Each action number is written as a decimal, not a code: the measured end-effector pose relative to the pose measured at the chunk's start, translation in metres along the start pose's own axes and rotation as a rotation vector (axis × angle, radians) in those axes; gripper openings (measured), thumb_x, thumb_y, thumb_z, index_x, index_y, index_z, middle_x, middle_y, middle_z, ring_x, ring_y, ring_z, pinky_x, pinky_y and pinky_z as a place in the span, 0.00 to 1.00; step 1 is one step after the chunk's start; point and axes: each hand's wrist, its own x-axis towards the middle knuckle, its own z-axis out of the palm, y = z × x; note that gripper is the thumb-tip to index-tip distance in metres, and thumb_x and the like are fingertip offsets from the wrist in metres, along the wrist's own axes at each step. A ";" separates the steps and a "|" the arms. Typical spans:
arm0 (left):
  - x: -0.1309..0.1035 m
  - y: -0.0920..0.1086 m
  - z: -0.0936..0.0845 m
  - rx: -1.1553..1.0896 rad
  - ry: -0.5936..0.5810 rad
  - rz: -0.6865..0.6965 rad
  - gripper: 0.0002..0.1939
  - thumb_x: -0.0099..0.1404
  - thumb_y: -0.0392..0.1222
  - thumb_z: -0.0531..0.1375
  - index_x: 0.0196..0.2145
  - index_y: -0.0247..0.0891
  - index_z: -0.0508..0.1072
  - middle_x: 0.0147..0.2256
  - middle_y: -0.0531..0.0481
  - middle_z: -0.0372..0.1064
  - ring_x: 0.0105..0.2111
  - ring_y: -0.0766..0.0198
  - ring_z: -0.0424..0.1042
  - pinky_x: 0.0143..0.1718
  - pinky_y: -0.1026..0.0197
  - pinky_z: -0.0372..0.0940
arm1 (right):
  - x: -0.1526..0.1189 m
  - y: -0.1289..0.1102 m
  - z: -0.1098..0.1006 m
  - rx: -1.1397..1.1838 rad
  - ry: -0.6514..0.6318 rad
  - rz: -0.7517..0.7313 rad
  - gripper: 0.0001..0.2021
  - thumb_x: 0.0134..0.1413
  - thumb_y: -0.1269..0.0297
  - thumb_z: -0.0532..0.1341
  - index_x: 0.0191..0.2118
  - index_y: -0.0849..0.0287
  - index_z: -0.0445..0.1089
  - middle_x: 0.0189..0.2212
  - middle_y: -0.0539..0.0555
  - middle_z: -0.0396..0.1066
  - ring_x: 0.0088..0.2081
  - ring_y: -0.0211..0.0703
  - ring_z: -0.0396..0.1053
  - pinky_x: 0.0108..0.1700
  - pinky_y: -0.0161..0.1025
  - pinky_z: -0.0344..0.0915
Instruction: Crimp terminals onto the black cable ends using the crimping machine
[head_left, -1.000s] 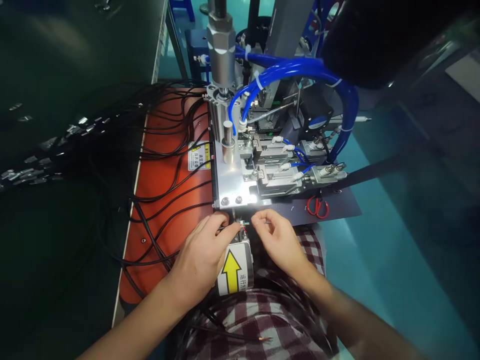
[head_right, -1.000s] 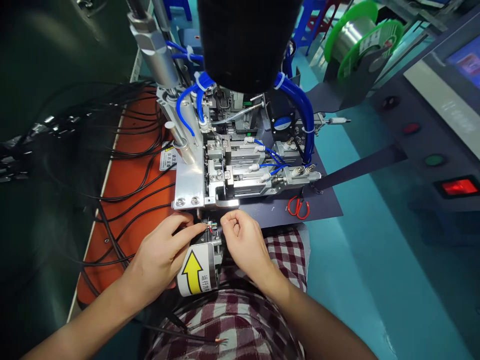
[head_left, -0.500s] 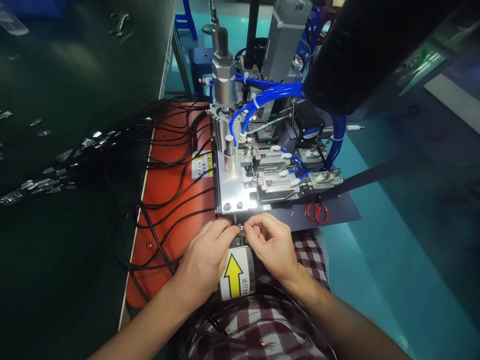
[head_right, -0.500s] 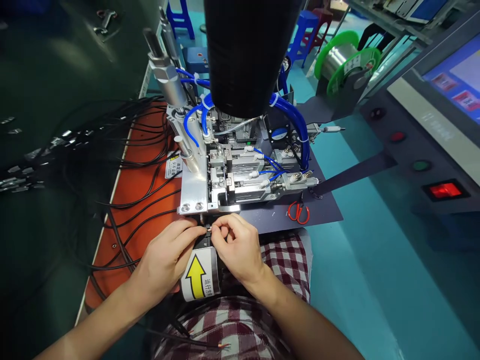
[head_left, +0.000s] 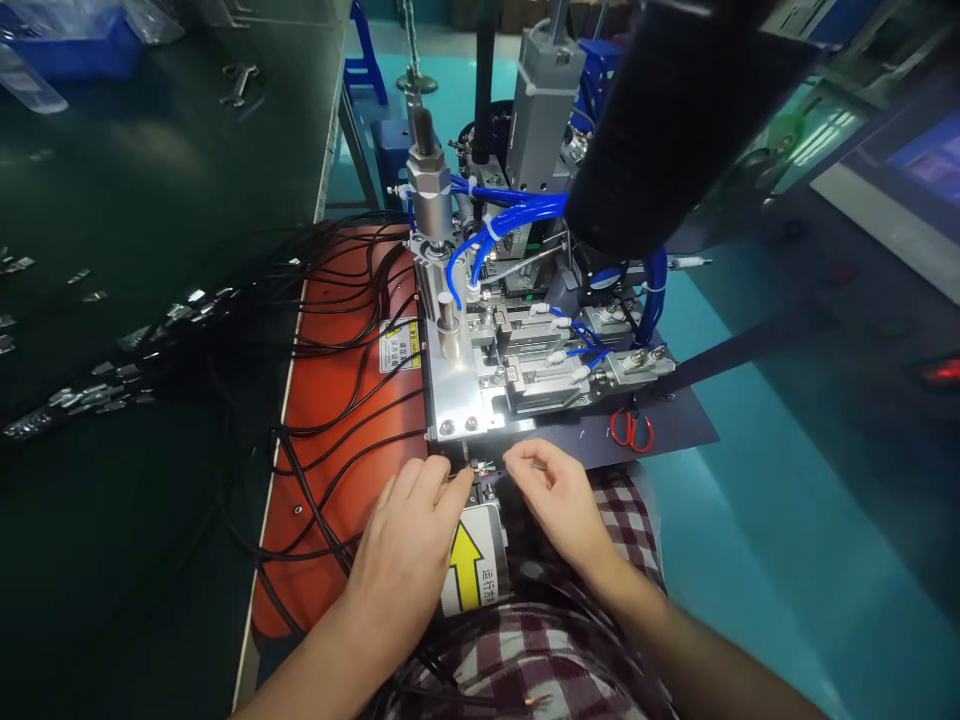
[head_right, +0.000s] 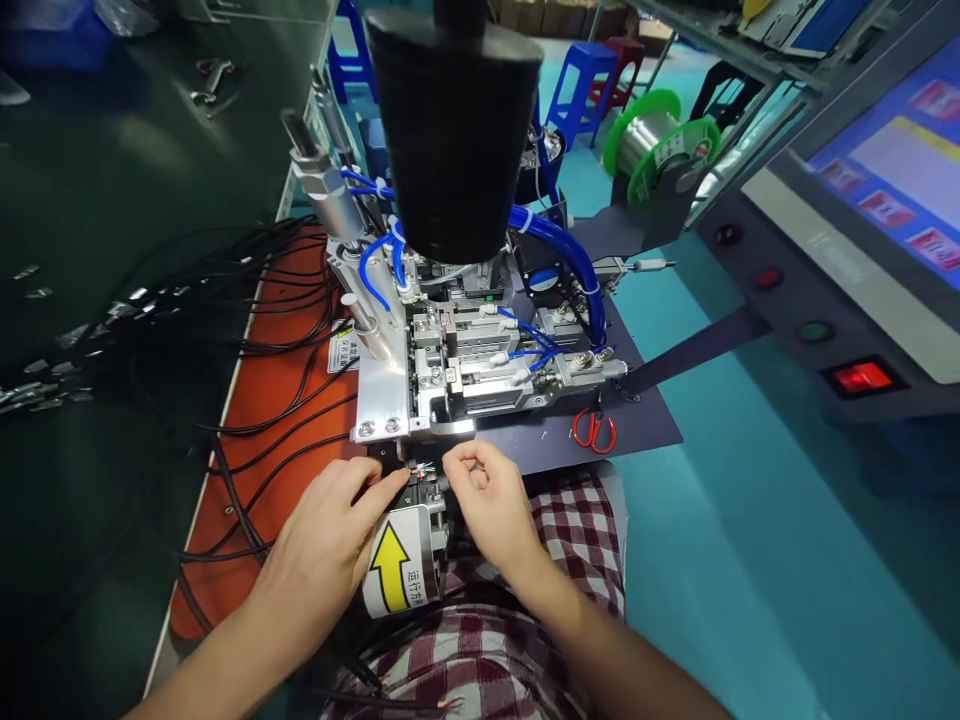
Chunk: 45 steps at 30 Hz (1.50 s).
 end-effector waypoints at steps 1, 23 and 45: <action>-0.001 0.000 0.001 -0.019 -0.005 0.003 0.17 0.62 0.25 0.51 0.46 0.29 0.72 0.35 0.43 0.66 0.32 0.55 0.65 0.30 0.55 0.68 | -0.004 0.002 0.001 -0.024 0.037 -0.041 0.10 0.53 0.57 0.61 0.32 0.60 0.69 0.22 0.46 0.61 0.20 0.33 0.52 0.21 0.34 0.50; -0.002 0.000 0.010 -0.212 0.038 -0.039 0.17 0.64 0.27 0.50 0.48 0.31 0.72 0.37 0.44 0.65 0.34 0.58 0.66 0.33 0.58 0.67 | 0.006 0.014 -0.006 -0.398 -0.072 -0.636 0.04 0.61 0.72 0.54 0.35 0.58 0.64 0.29 0.51 0.63 0.30 0.39 0.62 0.33 0.37 0.59; 0.001 0.003 0.012 -0.220 0.092 -0.094 0.14 0.66 0.28 0.49 0.45 0.32 0.69 0.36 0.45 0.66 0.35 0.59 0.67 0.36 0.58 0.66 | 0.005 0.008 0.011 0.233 -0.080 0.060 0.16 0.51 0.49 0.62 0.30 0.59 0.65 0.24 0.47 0.64 0.18 0.32 0.58 0.21 0.34 0.53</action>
